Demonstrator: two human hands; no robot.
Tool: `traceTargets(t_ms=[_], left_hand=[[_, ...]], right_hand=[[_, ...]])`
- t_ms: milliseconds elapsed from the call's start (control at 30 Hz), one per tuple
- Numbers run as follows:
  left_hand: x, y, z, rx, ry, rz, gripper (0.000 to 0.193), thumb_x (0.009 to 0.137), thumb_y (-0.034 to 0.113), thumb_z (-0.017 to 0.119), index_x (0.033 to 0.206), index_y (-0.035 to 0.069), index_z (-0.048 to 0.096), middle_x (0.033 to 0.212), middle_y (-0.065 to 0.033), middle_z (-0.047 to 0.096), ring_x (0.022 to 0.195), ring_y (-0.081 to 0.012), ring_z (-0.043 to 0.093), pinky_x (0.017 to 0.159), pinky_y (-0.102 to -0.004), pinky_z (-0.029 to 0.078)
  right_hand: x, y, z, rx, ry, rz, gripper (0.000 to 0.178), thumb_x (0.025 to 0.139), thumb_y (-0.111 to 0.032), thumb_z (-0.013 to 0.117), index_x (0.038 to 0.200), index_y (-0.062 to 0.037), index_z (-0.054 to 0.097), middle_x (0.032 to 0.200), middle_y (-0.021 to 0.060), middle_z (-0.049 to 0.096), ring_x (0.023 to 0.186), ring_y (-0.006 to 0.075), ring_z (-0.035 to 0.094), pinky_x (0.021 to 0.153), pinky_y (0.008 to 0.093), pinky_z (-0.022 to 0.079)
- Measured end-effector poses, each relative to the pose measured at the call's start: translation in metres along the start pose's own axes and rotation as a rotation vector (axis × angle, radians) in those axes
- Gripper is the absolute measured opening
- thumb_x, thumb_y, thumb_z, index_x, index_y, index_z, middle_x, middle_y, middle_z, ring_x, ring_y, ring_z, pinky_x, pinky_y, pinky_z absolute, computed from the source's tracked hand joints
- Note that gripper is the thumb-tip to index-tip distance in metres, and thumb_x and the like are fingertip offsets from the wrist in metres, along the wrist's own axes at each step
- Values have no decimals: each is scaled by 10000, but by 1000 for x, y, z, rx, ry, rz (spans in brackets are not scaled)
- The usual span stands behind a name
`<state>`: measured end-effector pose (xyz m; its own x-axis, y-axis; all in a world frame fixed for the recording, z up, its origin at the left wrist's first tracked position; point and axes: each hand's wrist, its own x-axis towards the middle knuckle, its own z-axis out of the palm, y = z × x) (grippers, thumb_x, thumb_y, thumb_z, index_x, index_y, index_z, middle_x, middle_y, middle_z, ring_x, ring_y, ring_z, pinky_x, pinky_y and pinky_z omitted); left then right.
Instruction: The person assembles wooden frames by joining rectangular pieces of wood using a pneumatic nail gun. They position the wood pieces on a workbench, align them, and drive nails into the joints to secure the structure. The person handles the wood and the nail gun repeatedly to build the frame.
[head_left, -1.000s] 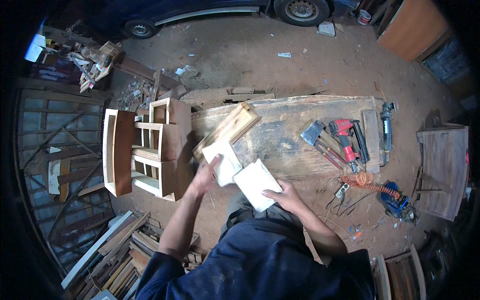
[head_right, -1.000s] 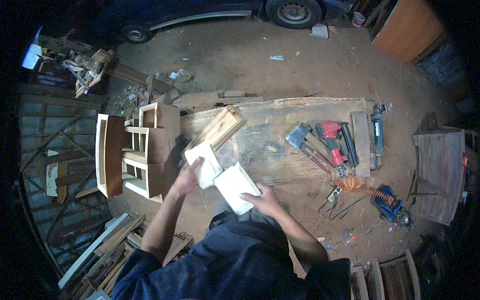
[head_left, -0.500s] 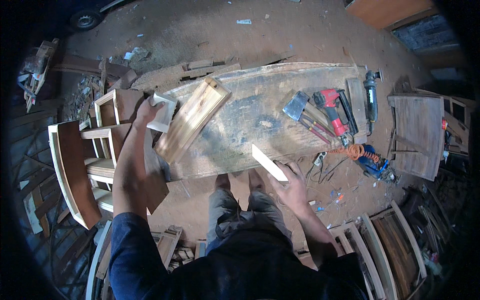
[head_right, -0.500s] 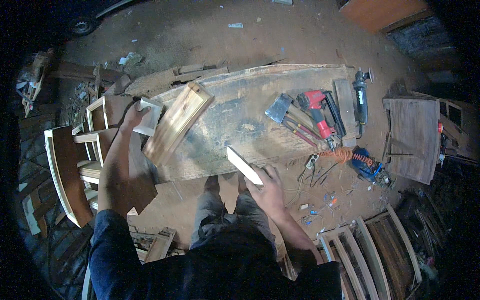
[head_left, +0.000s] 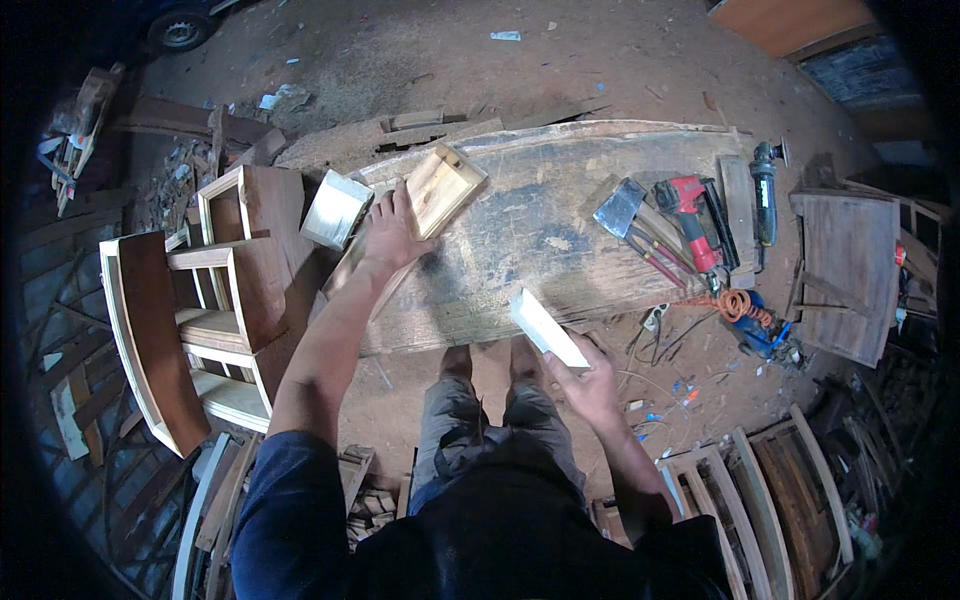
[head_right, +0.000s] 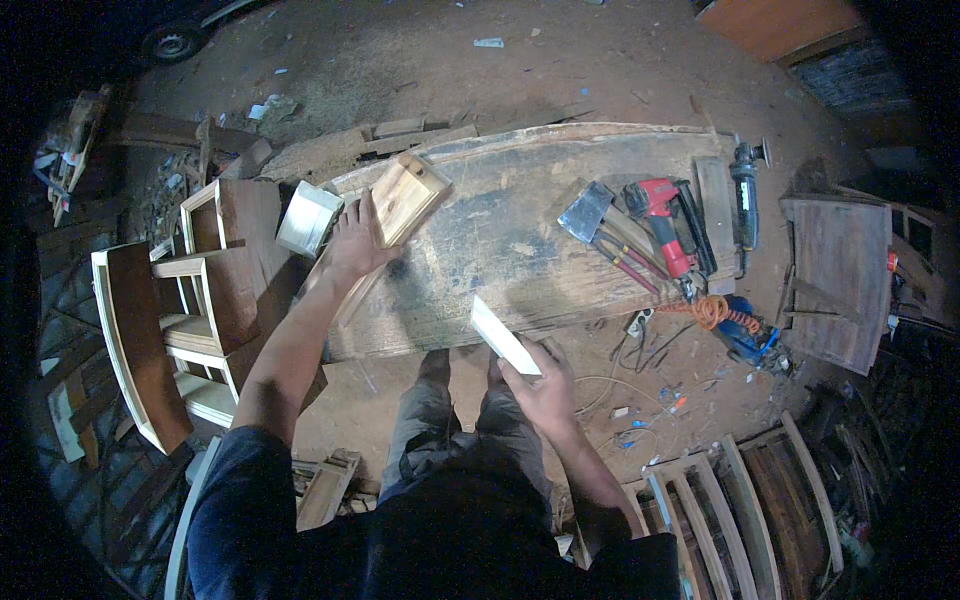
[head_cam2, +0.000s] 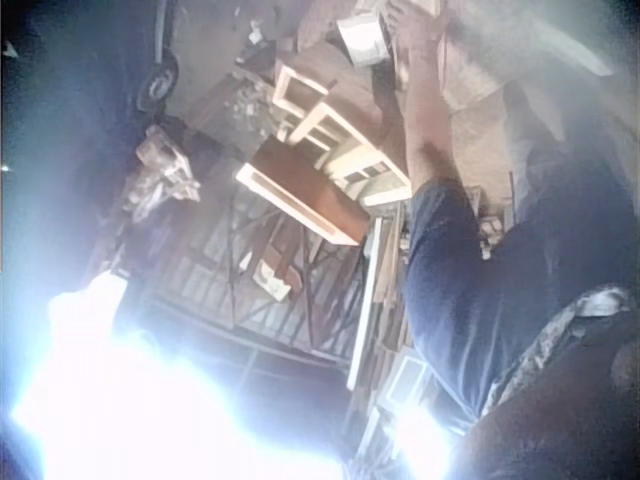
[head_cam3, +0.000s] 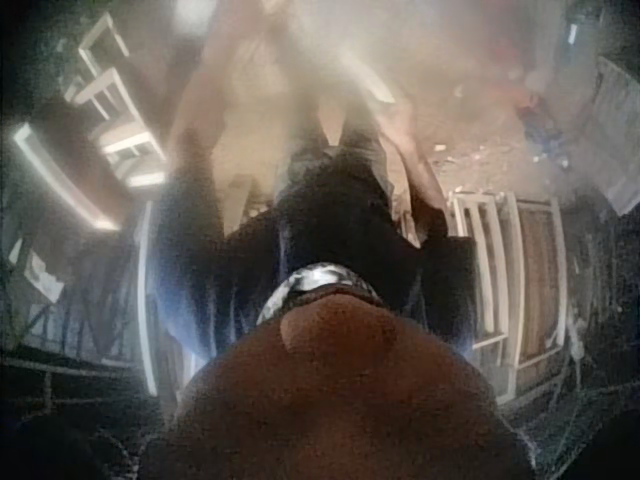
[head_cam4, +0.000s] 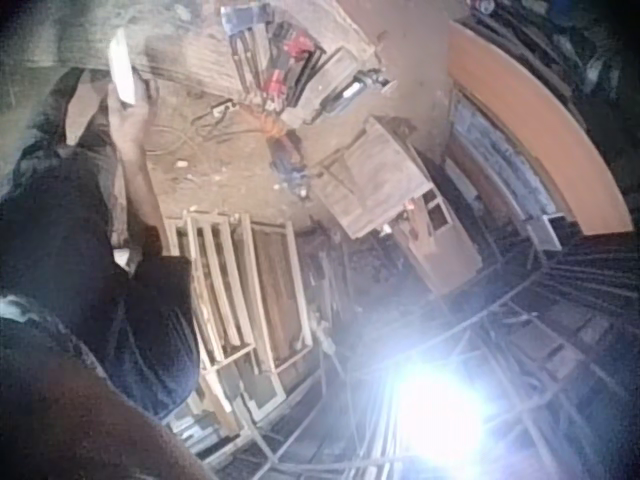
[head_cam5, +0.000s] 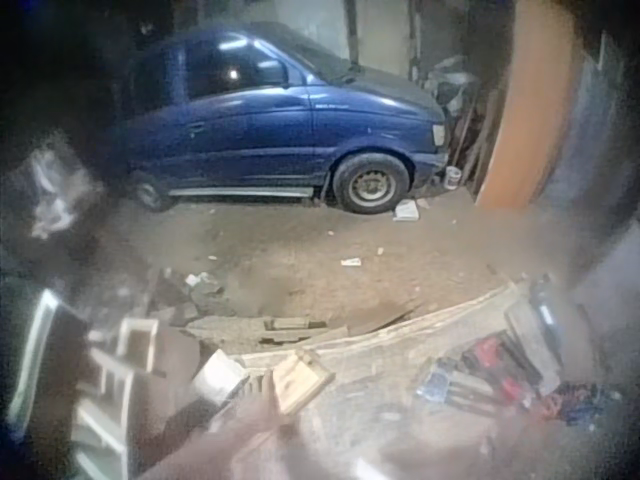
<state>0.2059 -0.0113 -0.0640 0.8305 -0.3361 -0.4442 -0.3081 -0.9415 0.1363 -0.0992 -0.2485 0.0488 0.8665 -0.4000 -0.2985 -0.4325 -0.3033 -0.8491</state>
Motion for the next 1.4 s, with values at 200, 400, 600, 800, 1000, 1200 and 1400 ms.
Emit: traceTargets(t_ms=[200, 400, 600, 800, 1000, 1200, 1400], left_hand=[[-5, 4, -20, -218, 49, 87, 1315, 638, 471, 881, 1621, 4, 144, 1444, -290, 465, 1340, -448, 453, 1185, -506, 339], [-27, -12, -52, -1078, -303, 48, 1249, 613, 462, 874, 1620, 37, 271, 1492, -216, 515, 1347, -316, 518, 1143, -441, 389], [-53, 13, -79, -1293, -440, 36, 1134, 704, 483, 813, 1616, 46, 300, 1474, -180, 523, 1310, -276, 527, 1102, -368, 415], [-60, 37, -87, -1112, -378, 21, 1169, 687, 465, 865, 1592, -4, 292, 1474, -232, 511, 1390, -310, 472, 1160, -393, 379], [-96, 95, -50, -318, 290, 91, 1095, 618, 274, 921, 1464, -49, 304, 1345, -237, 473, 1293, -412, 442, 1125, -519, 369], [-136, 110, 12, -247, 686, 438, 888, 623, 132, 837, 1394, 44, 404, 1358, -168, 473, 1271, -374, 443, 1106, -613, 319], [-153, 119, 28, -157, 562, 530, 978, 604, 196, 890, 1430, 70, 383, 1412, -152, 449, 1307, -363, 399, 1109, -623, 288]], right_hand=[[-4, -14, -17, 62, 65, 89, 387, 848, -109, 808, 1195, 26, 704, 1030, 156, 720, 935, 242, 705, 837, 344, 548], [1, -16, -27, 258, 117, 234, 377, 882, -99, 796, 1220, 35, 697, 1063, 106, 730, 966, 167, 687, 862, 322, 544], [13, -18, -33, 229, 120, 167, 317, 886, -74, 790, 1167, 45, 704, 1019, 72, 705, 929, 127, 657, 816, 284, 515], [15, -9, -39, 176, 144, 167, 304, 888, -74, 789, 1153, 47, 701, 1023, 74, 716, 919, 124, 660, 813, 282, 521], [21, 4, -60, 227, 251, 267, 378, 862, -72, 809, 1194, 46, 674, 1099, 125, 725, 955, 168, 684, 834, 322, 549], [18, 9, -80, 165, 334, 265, 380, 864, -73, 806, 1190, 57, 659, 1061, 110, 720, 939, 158, 677, 833, 321, 545], [15, 12, -85, 243, 327, 268, 370, 870, -75, 798, 1188, 56, 662, 1074, 111, 709, 948, 157, 668, 839, 318, 538]])
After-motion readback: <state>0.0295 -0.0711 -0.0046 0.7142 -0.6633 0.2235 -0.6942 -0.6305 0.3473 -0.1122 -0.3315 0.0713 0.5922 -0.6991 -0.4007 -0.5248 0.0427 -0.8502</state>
